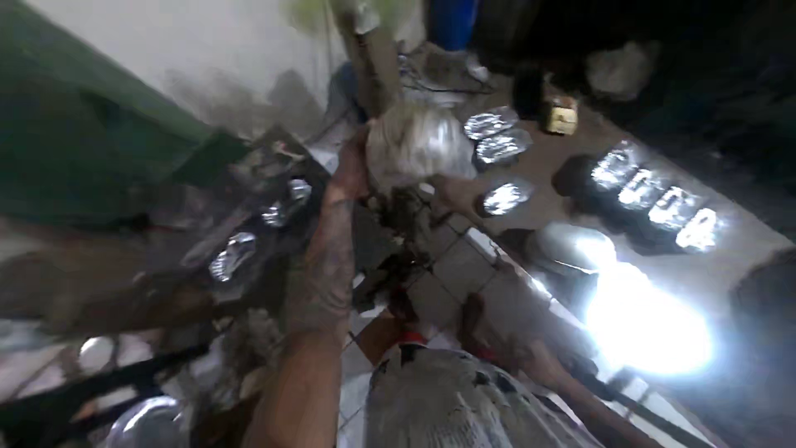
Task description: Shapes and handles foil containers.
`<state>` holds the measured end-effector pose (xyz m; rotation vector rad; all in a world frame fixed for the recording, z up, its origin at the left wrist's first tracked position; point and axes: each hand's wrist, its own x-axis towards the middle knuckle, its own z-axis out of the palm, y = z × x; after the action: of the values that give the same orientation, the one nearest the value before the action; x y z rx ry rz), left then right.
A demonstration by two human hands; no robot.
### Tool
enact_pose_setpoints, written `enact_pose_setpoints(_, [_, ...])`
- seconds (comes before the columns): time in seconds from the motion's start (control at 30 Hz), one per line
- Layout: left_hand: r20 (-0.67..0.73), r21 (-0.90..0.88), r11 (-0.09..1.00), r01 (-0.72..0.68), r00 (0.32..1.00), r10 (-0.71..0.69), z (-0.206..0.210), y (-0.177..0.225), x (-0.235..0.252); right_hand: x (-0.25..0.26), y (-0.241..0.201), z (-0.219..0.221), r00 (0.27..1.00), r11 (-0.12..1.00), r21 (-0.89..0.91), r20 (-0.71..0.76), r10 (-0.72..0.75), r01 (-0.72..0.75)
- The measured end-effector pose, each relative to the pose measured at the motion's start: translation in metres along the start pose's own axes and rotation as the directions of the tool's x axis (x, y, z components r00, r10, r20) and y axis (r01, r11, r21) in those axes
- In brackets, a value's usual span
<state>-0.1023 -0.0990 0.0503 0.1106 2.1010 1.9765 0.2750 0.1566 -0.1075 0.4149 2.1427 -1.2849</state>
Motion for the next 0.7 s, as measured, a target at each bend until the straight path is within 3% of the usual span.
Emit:
enact_pose_setpoints(0.07, [-0.181, 0.044, 0.997, -0.059, 0.981, 0.066, -0.025, -0.006, 0.016, 0.024, -0.029, 0.004, 0.989, 0.993, -0.036, -0.085, -0.118, 0.116])
enact_pose_setpoints(0.1, [-0.146, 0.252, 0.966, -0.052, 0.985, 0.091, -0.044, -0.019, 0.010, 0.039, -0.045, 0.007, 0.979, 0.985, -0.054, -0.116, -0.167, 0.162])
enact_pose_setpoints(0.17, [-0.061, 0.704, 0.709, 0.040, 0.998, 0.004, -0.099, -0.064, -0.010, 0.068, -0.088, 0.010, 0.962, 0.973, -0.082, -0.156, -0.226, 0.216])
enact_pose_setpoints(0.2, [-0.081, 0.804, 0.587, 0.095, 0.995, -0.049, -0.132, -0.088, -0.017, 0.085, -0.110, 0.012, 0.950, 0.966, -0.089, -0.179, -0.256, 0.243])
enact_pose_setpoints(0.27, [-0.072, 0.869, 0.478, 0.126, 0.989, -0.130, -0.184, -0.098, -0.043, 0.119, -0.157, 0.017, 0.910, 0.938, -0.091, -0.230, -0.346, 0.334])
enact_pose_setpoints(0.3, [-0.023, 0.871, 0.473, 0.130, 0.974, -0.225, -0.196, -0.079, -0.062, 0.134, -0.180, 0.022, 0.880, 0.913, -0.105, -0.243, -0.409, 0.395])
enact_pose_setpoints(0.33, [0.048, 0.856, 0.487, 0.175, 0.910, -0.412, -0.202, -0.046, -0.080, 0.149, -0.203, 0.029, 0.827, 0.863, -0.156, -0.248, -0.505, 0.480])
enact_pose_setpoints(0.37, [0.114, 0.838, 0.526, 0.147, 0.895, -0.432, -0.213, -0.040, -0.098, 0.163, -0.223, 0.038, 0.756, 0.787, -0.248, -0.225, -0.614, 0.565])
enact_pose_setpoints(0.4, [0.158, 0.845, 0.525, 0.102, 0.890, -0.427, -0.229, -0.047, -0.111, 0.175, -0.246, 0.048, 0.663, 0.669, -0.362, -0.163, -0.731, 0.649])
enact_pose_setpoints(0.47, [0.187, 0.911, 0.414, 0.002, 0.890, -0.416, -0.275, -0.081, -0.124, 0.197, -0.291, 0.070, 0.425, 0.308, -0.562, 0.087, -0.901, 0.768])
enact_pose_setpoints(0.53, [0.235, 0.939, 0.327, -0.103, 0.889, -0.394, -0.310, -0.108, -0.133, 0.224, -0.334, 0.090, 0.215, -0.061, -0.586, 0.389, -0.896, 0.808])
enact_pose_setpoints(0.6, [0.243, 0.947, 0.296, -0.125, 0.881, -0.407, -0.309, -0.092, -0.149, 0.254, -0.374, 0.106, 0.231, -0.194, -0.569, 0.590, -0.774, 0.799])
enact_pose_setpoints(0.63, [0.249, 0.938, 0.328, -0.113, 0.877, -0.411, -0.299, -0.077, -0.164, 0.265, -0.388, 0.115, 0.266, -0.195, -0.570, 0.623, -0.735, 0.798])
enact_pose_setpoints(0.7, [0.346, 0.860, 0.491, -0.141, 0.868, -0.356, -0.272, -0.045, -0.202, 0.249, -0.409, 0.139, 0.309, -0.105, -0.556, 0.597, -0.741, 0.824])
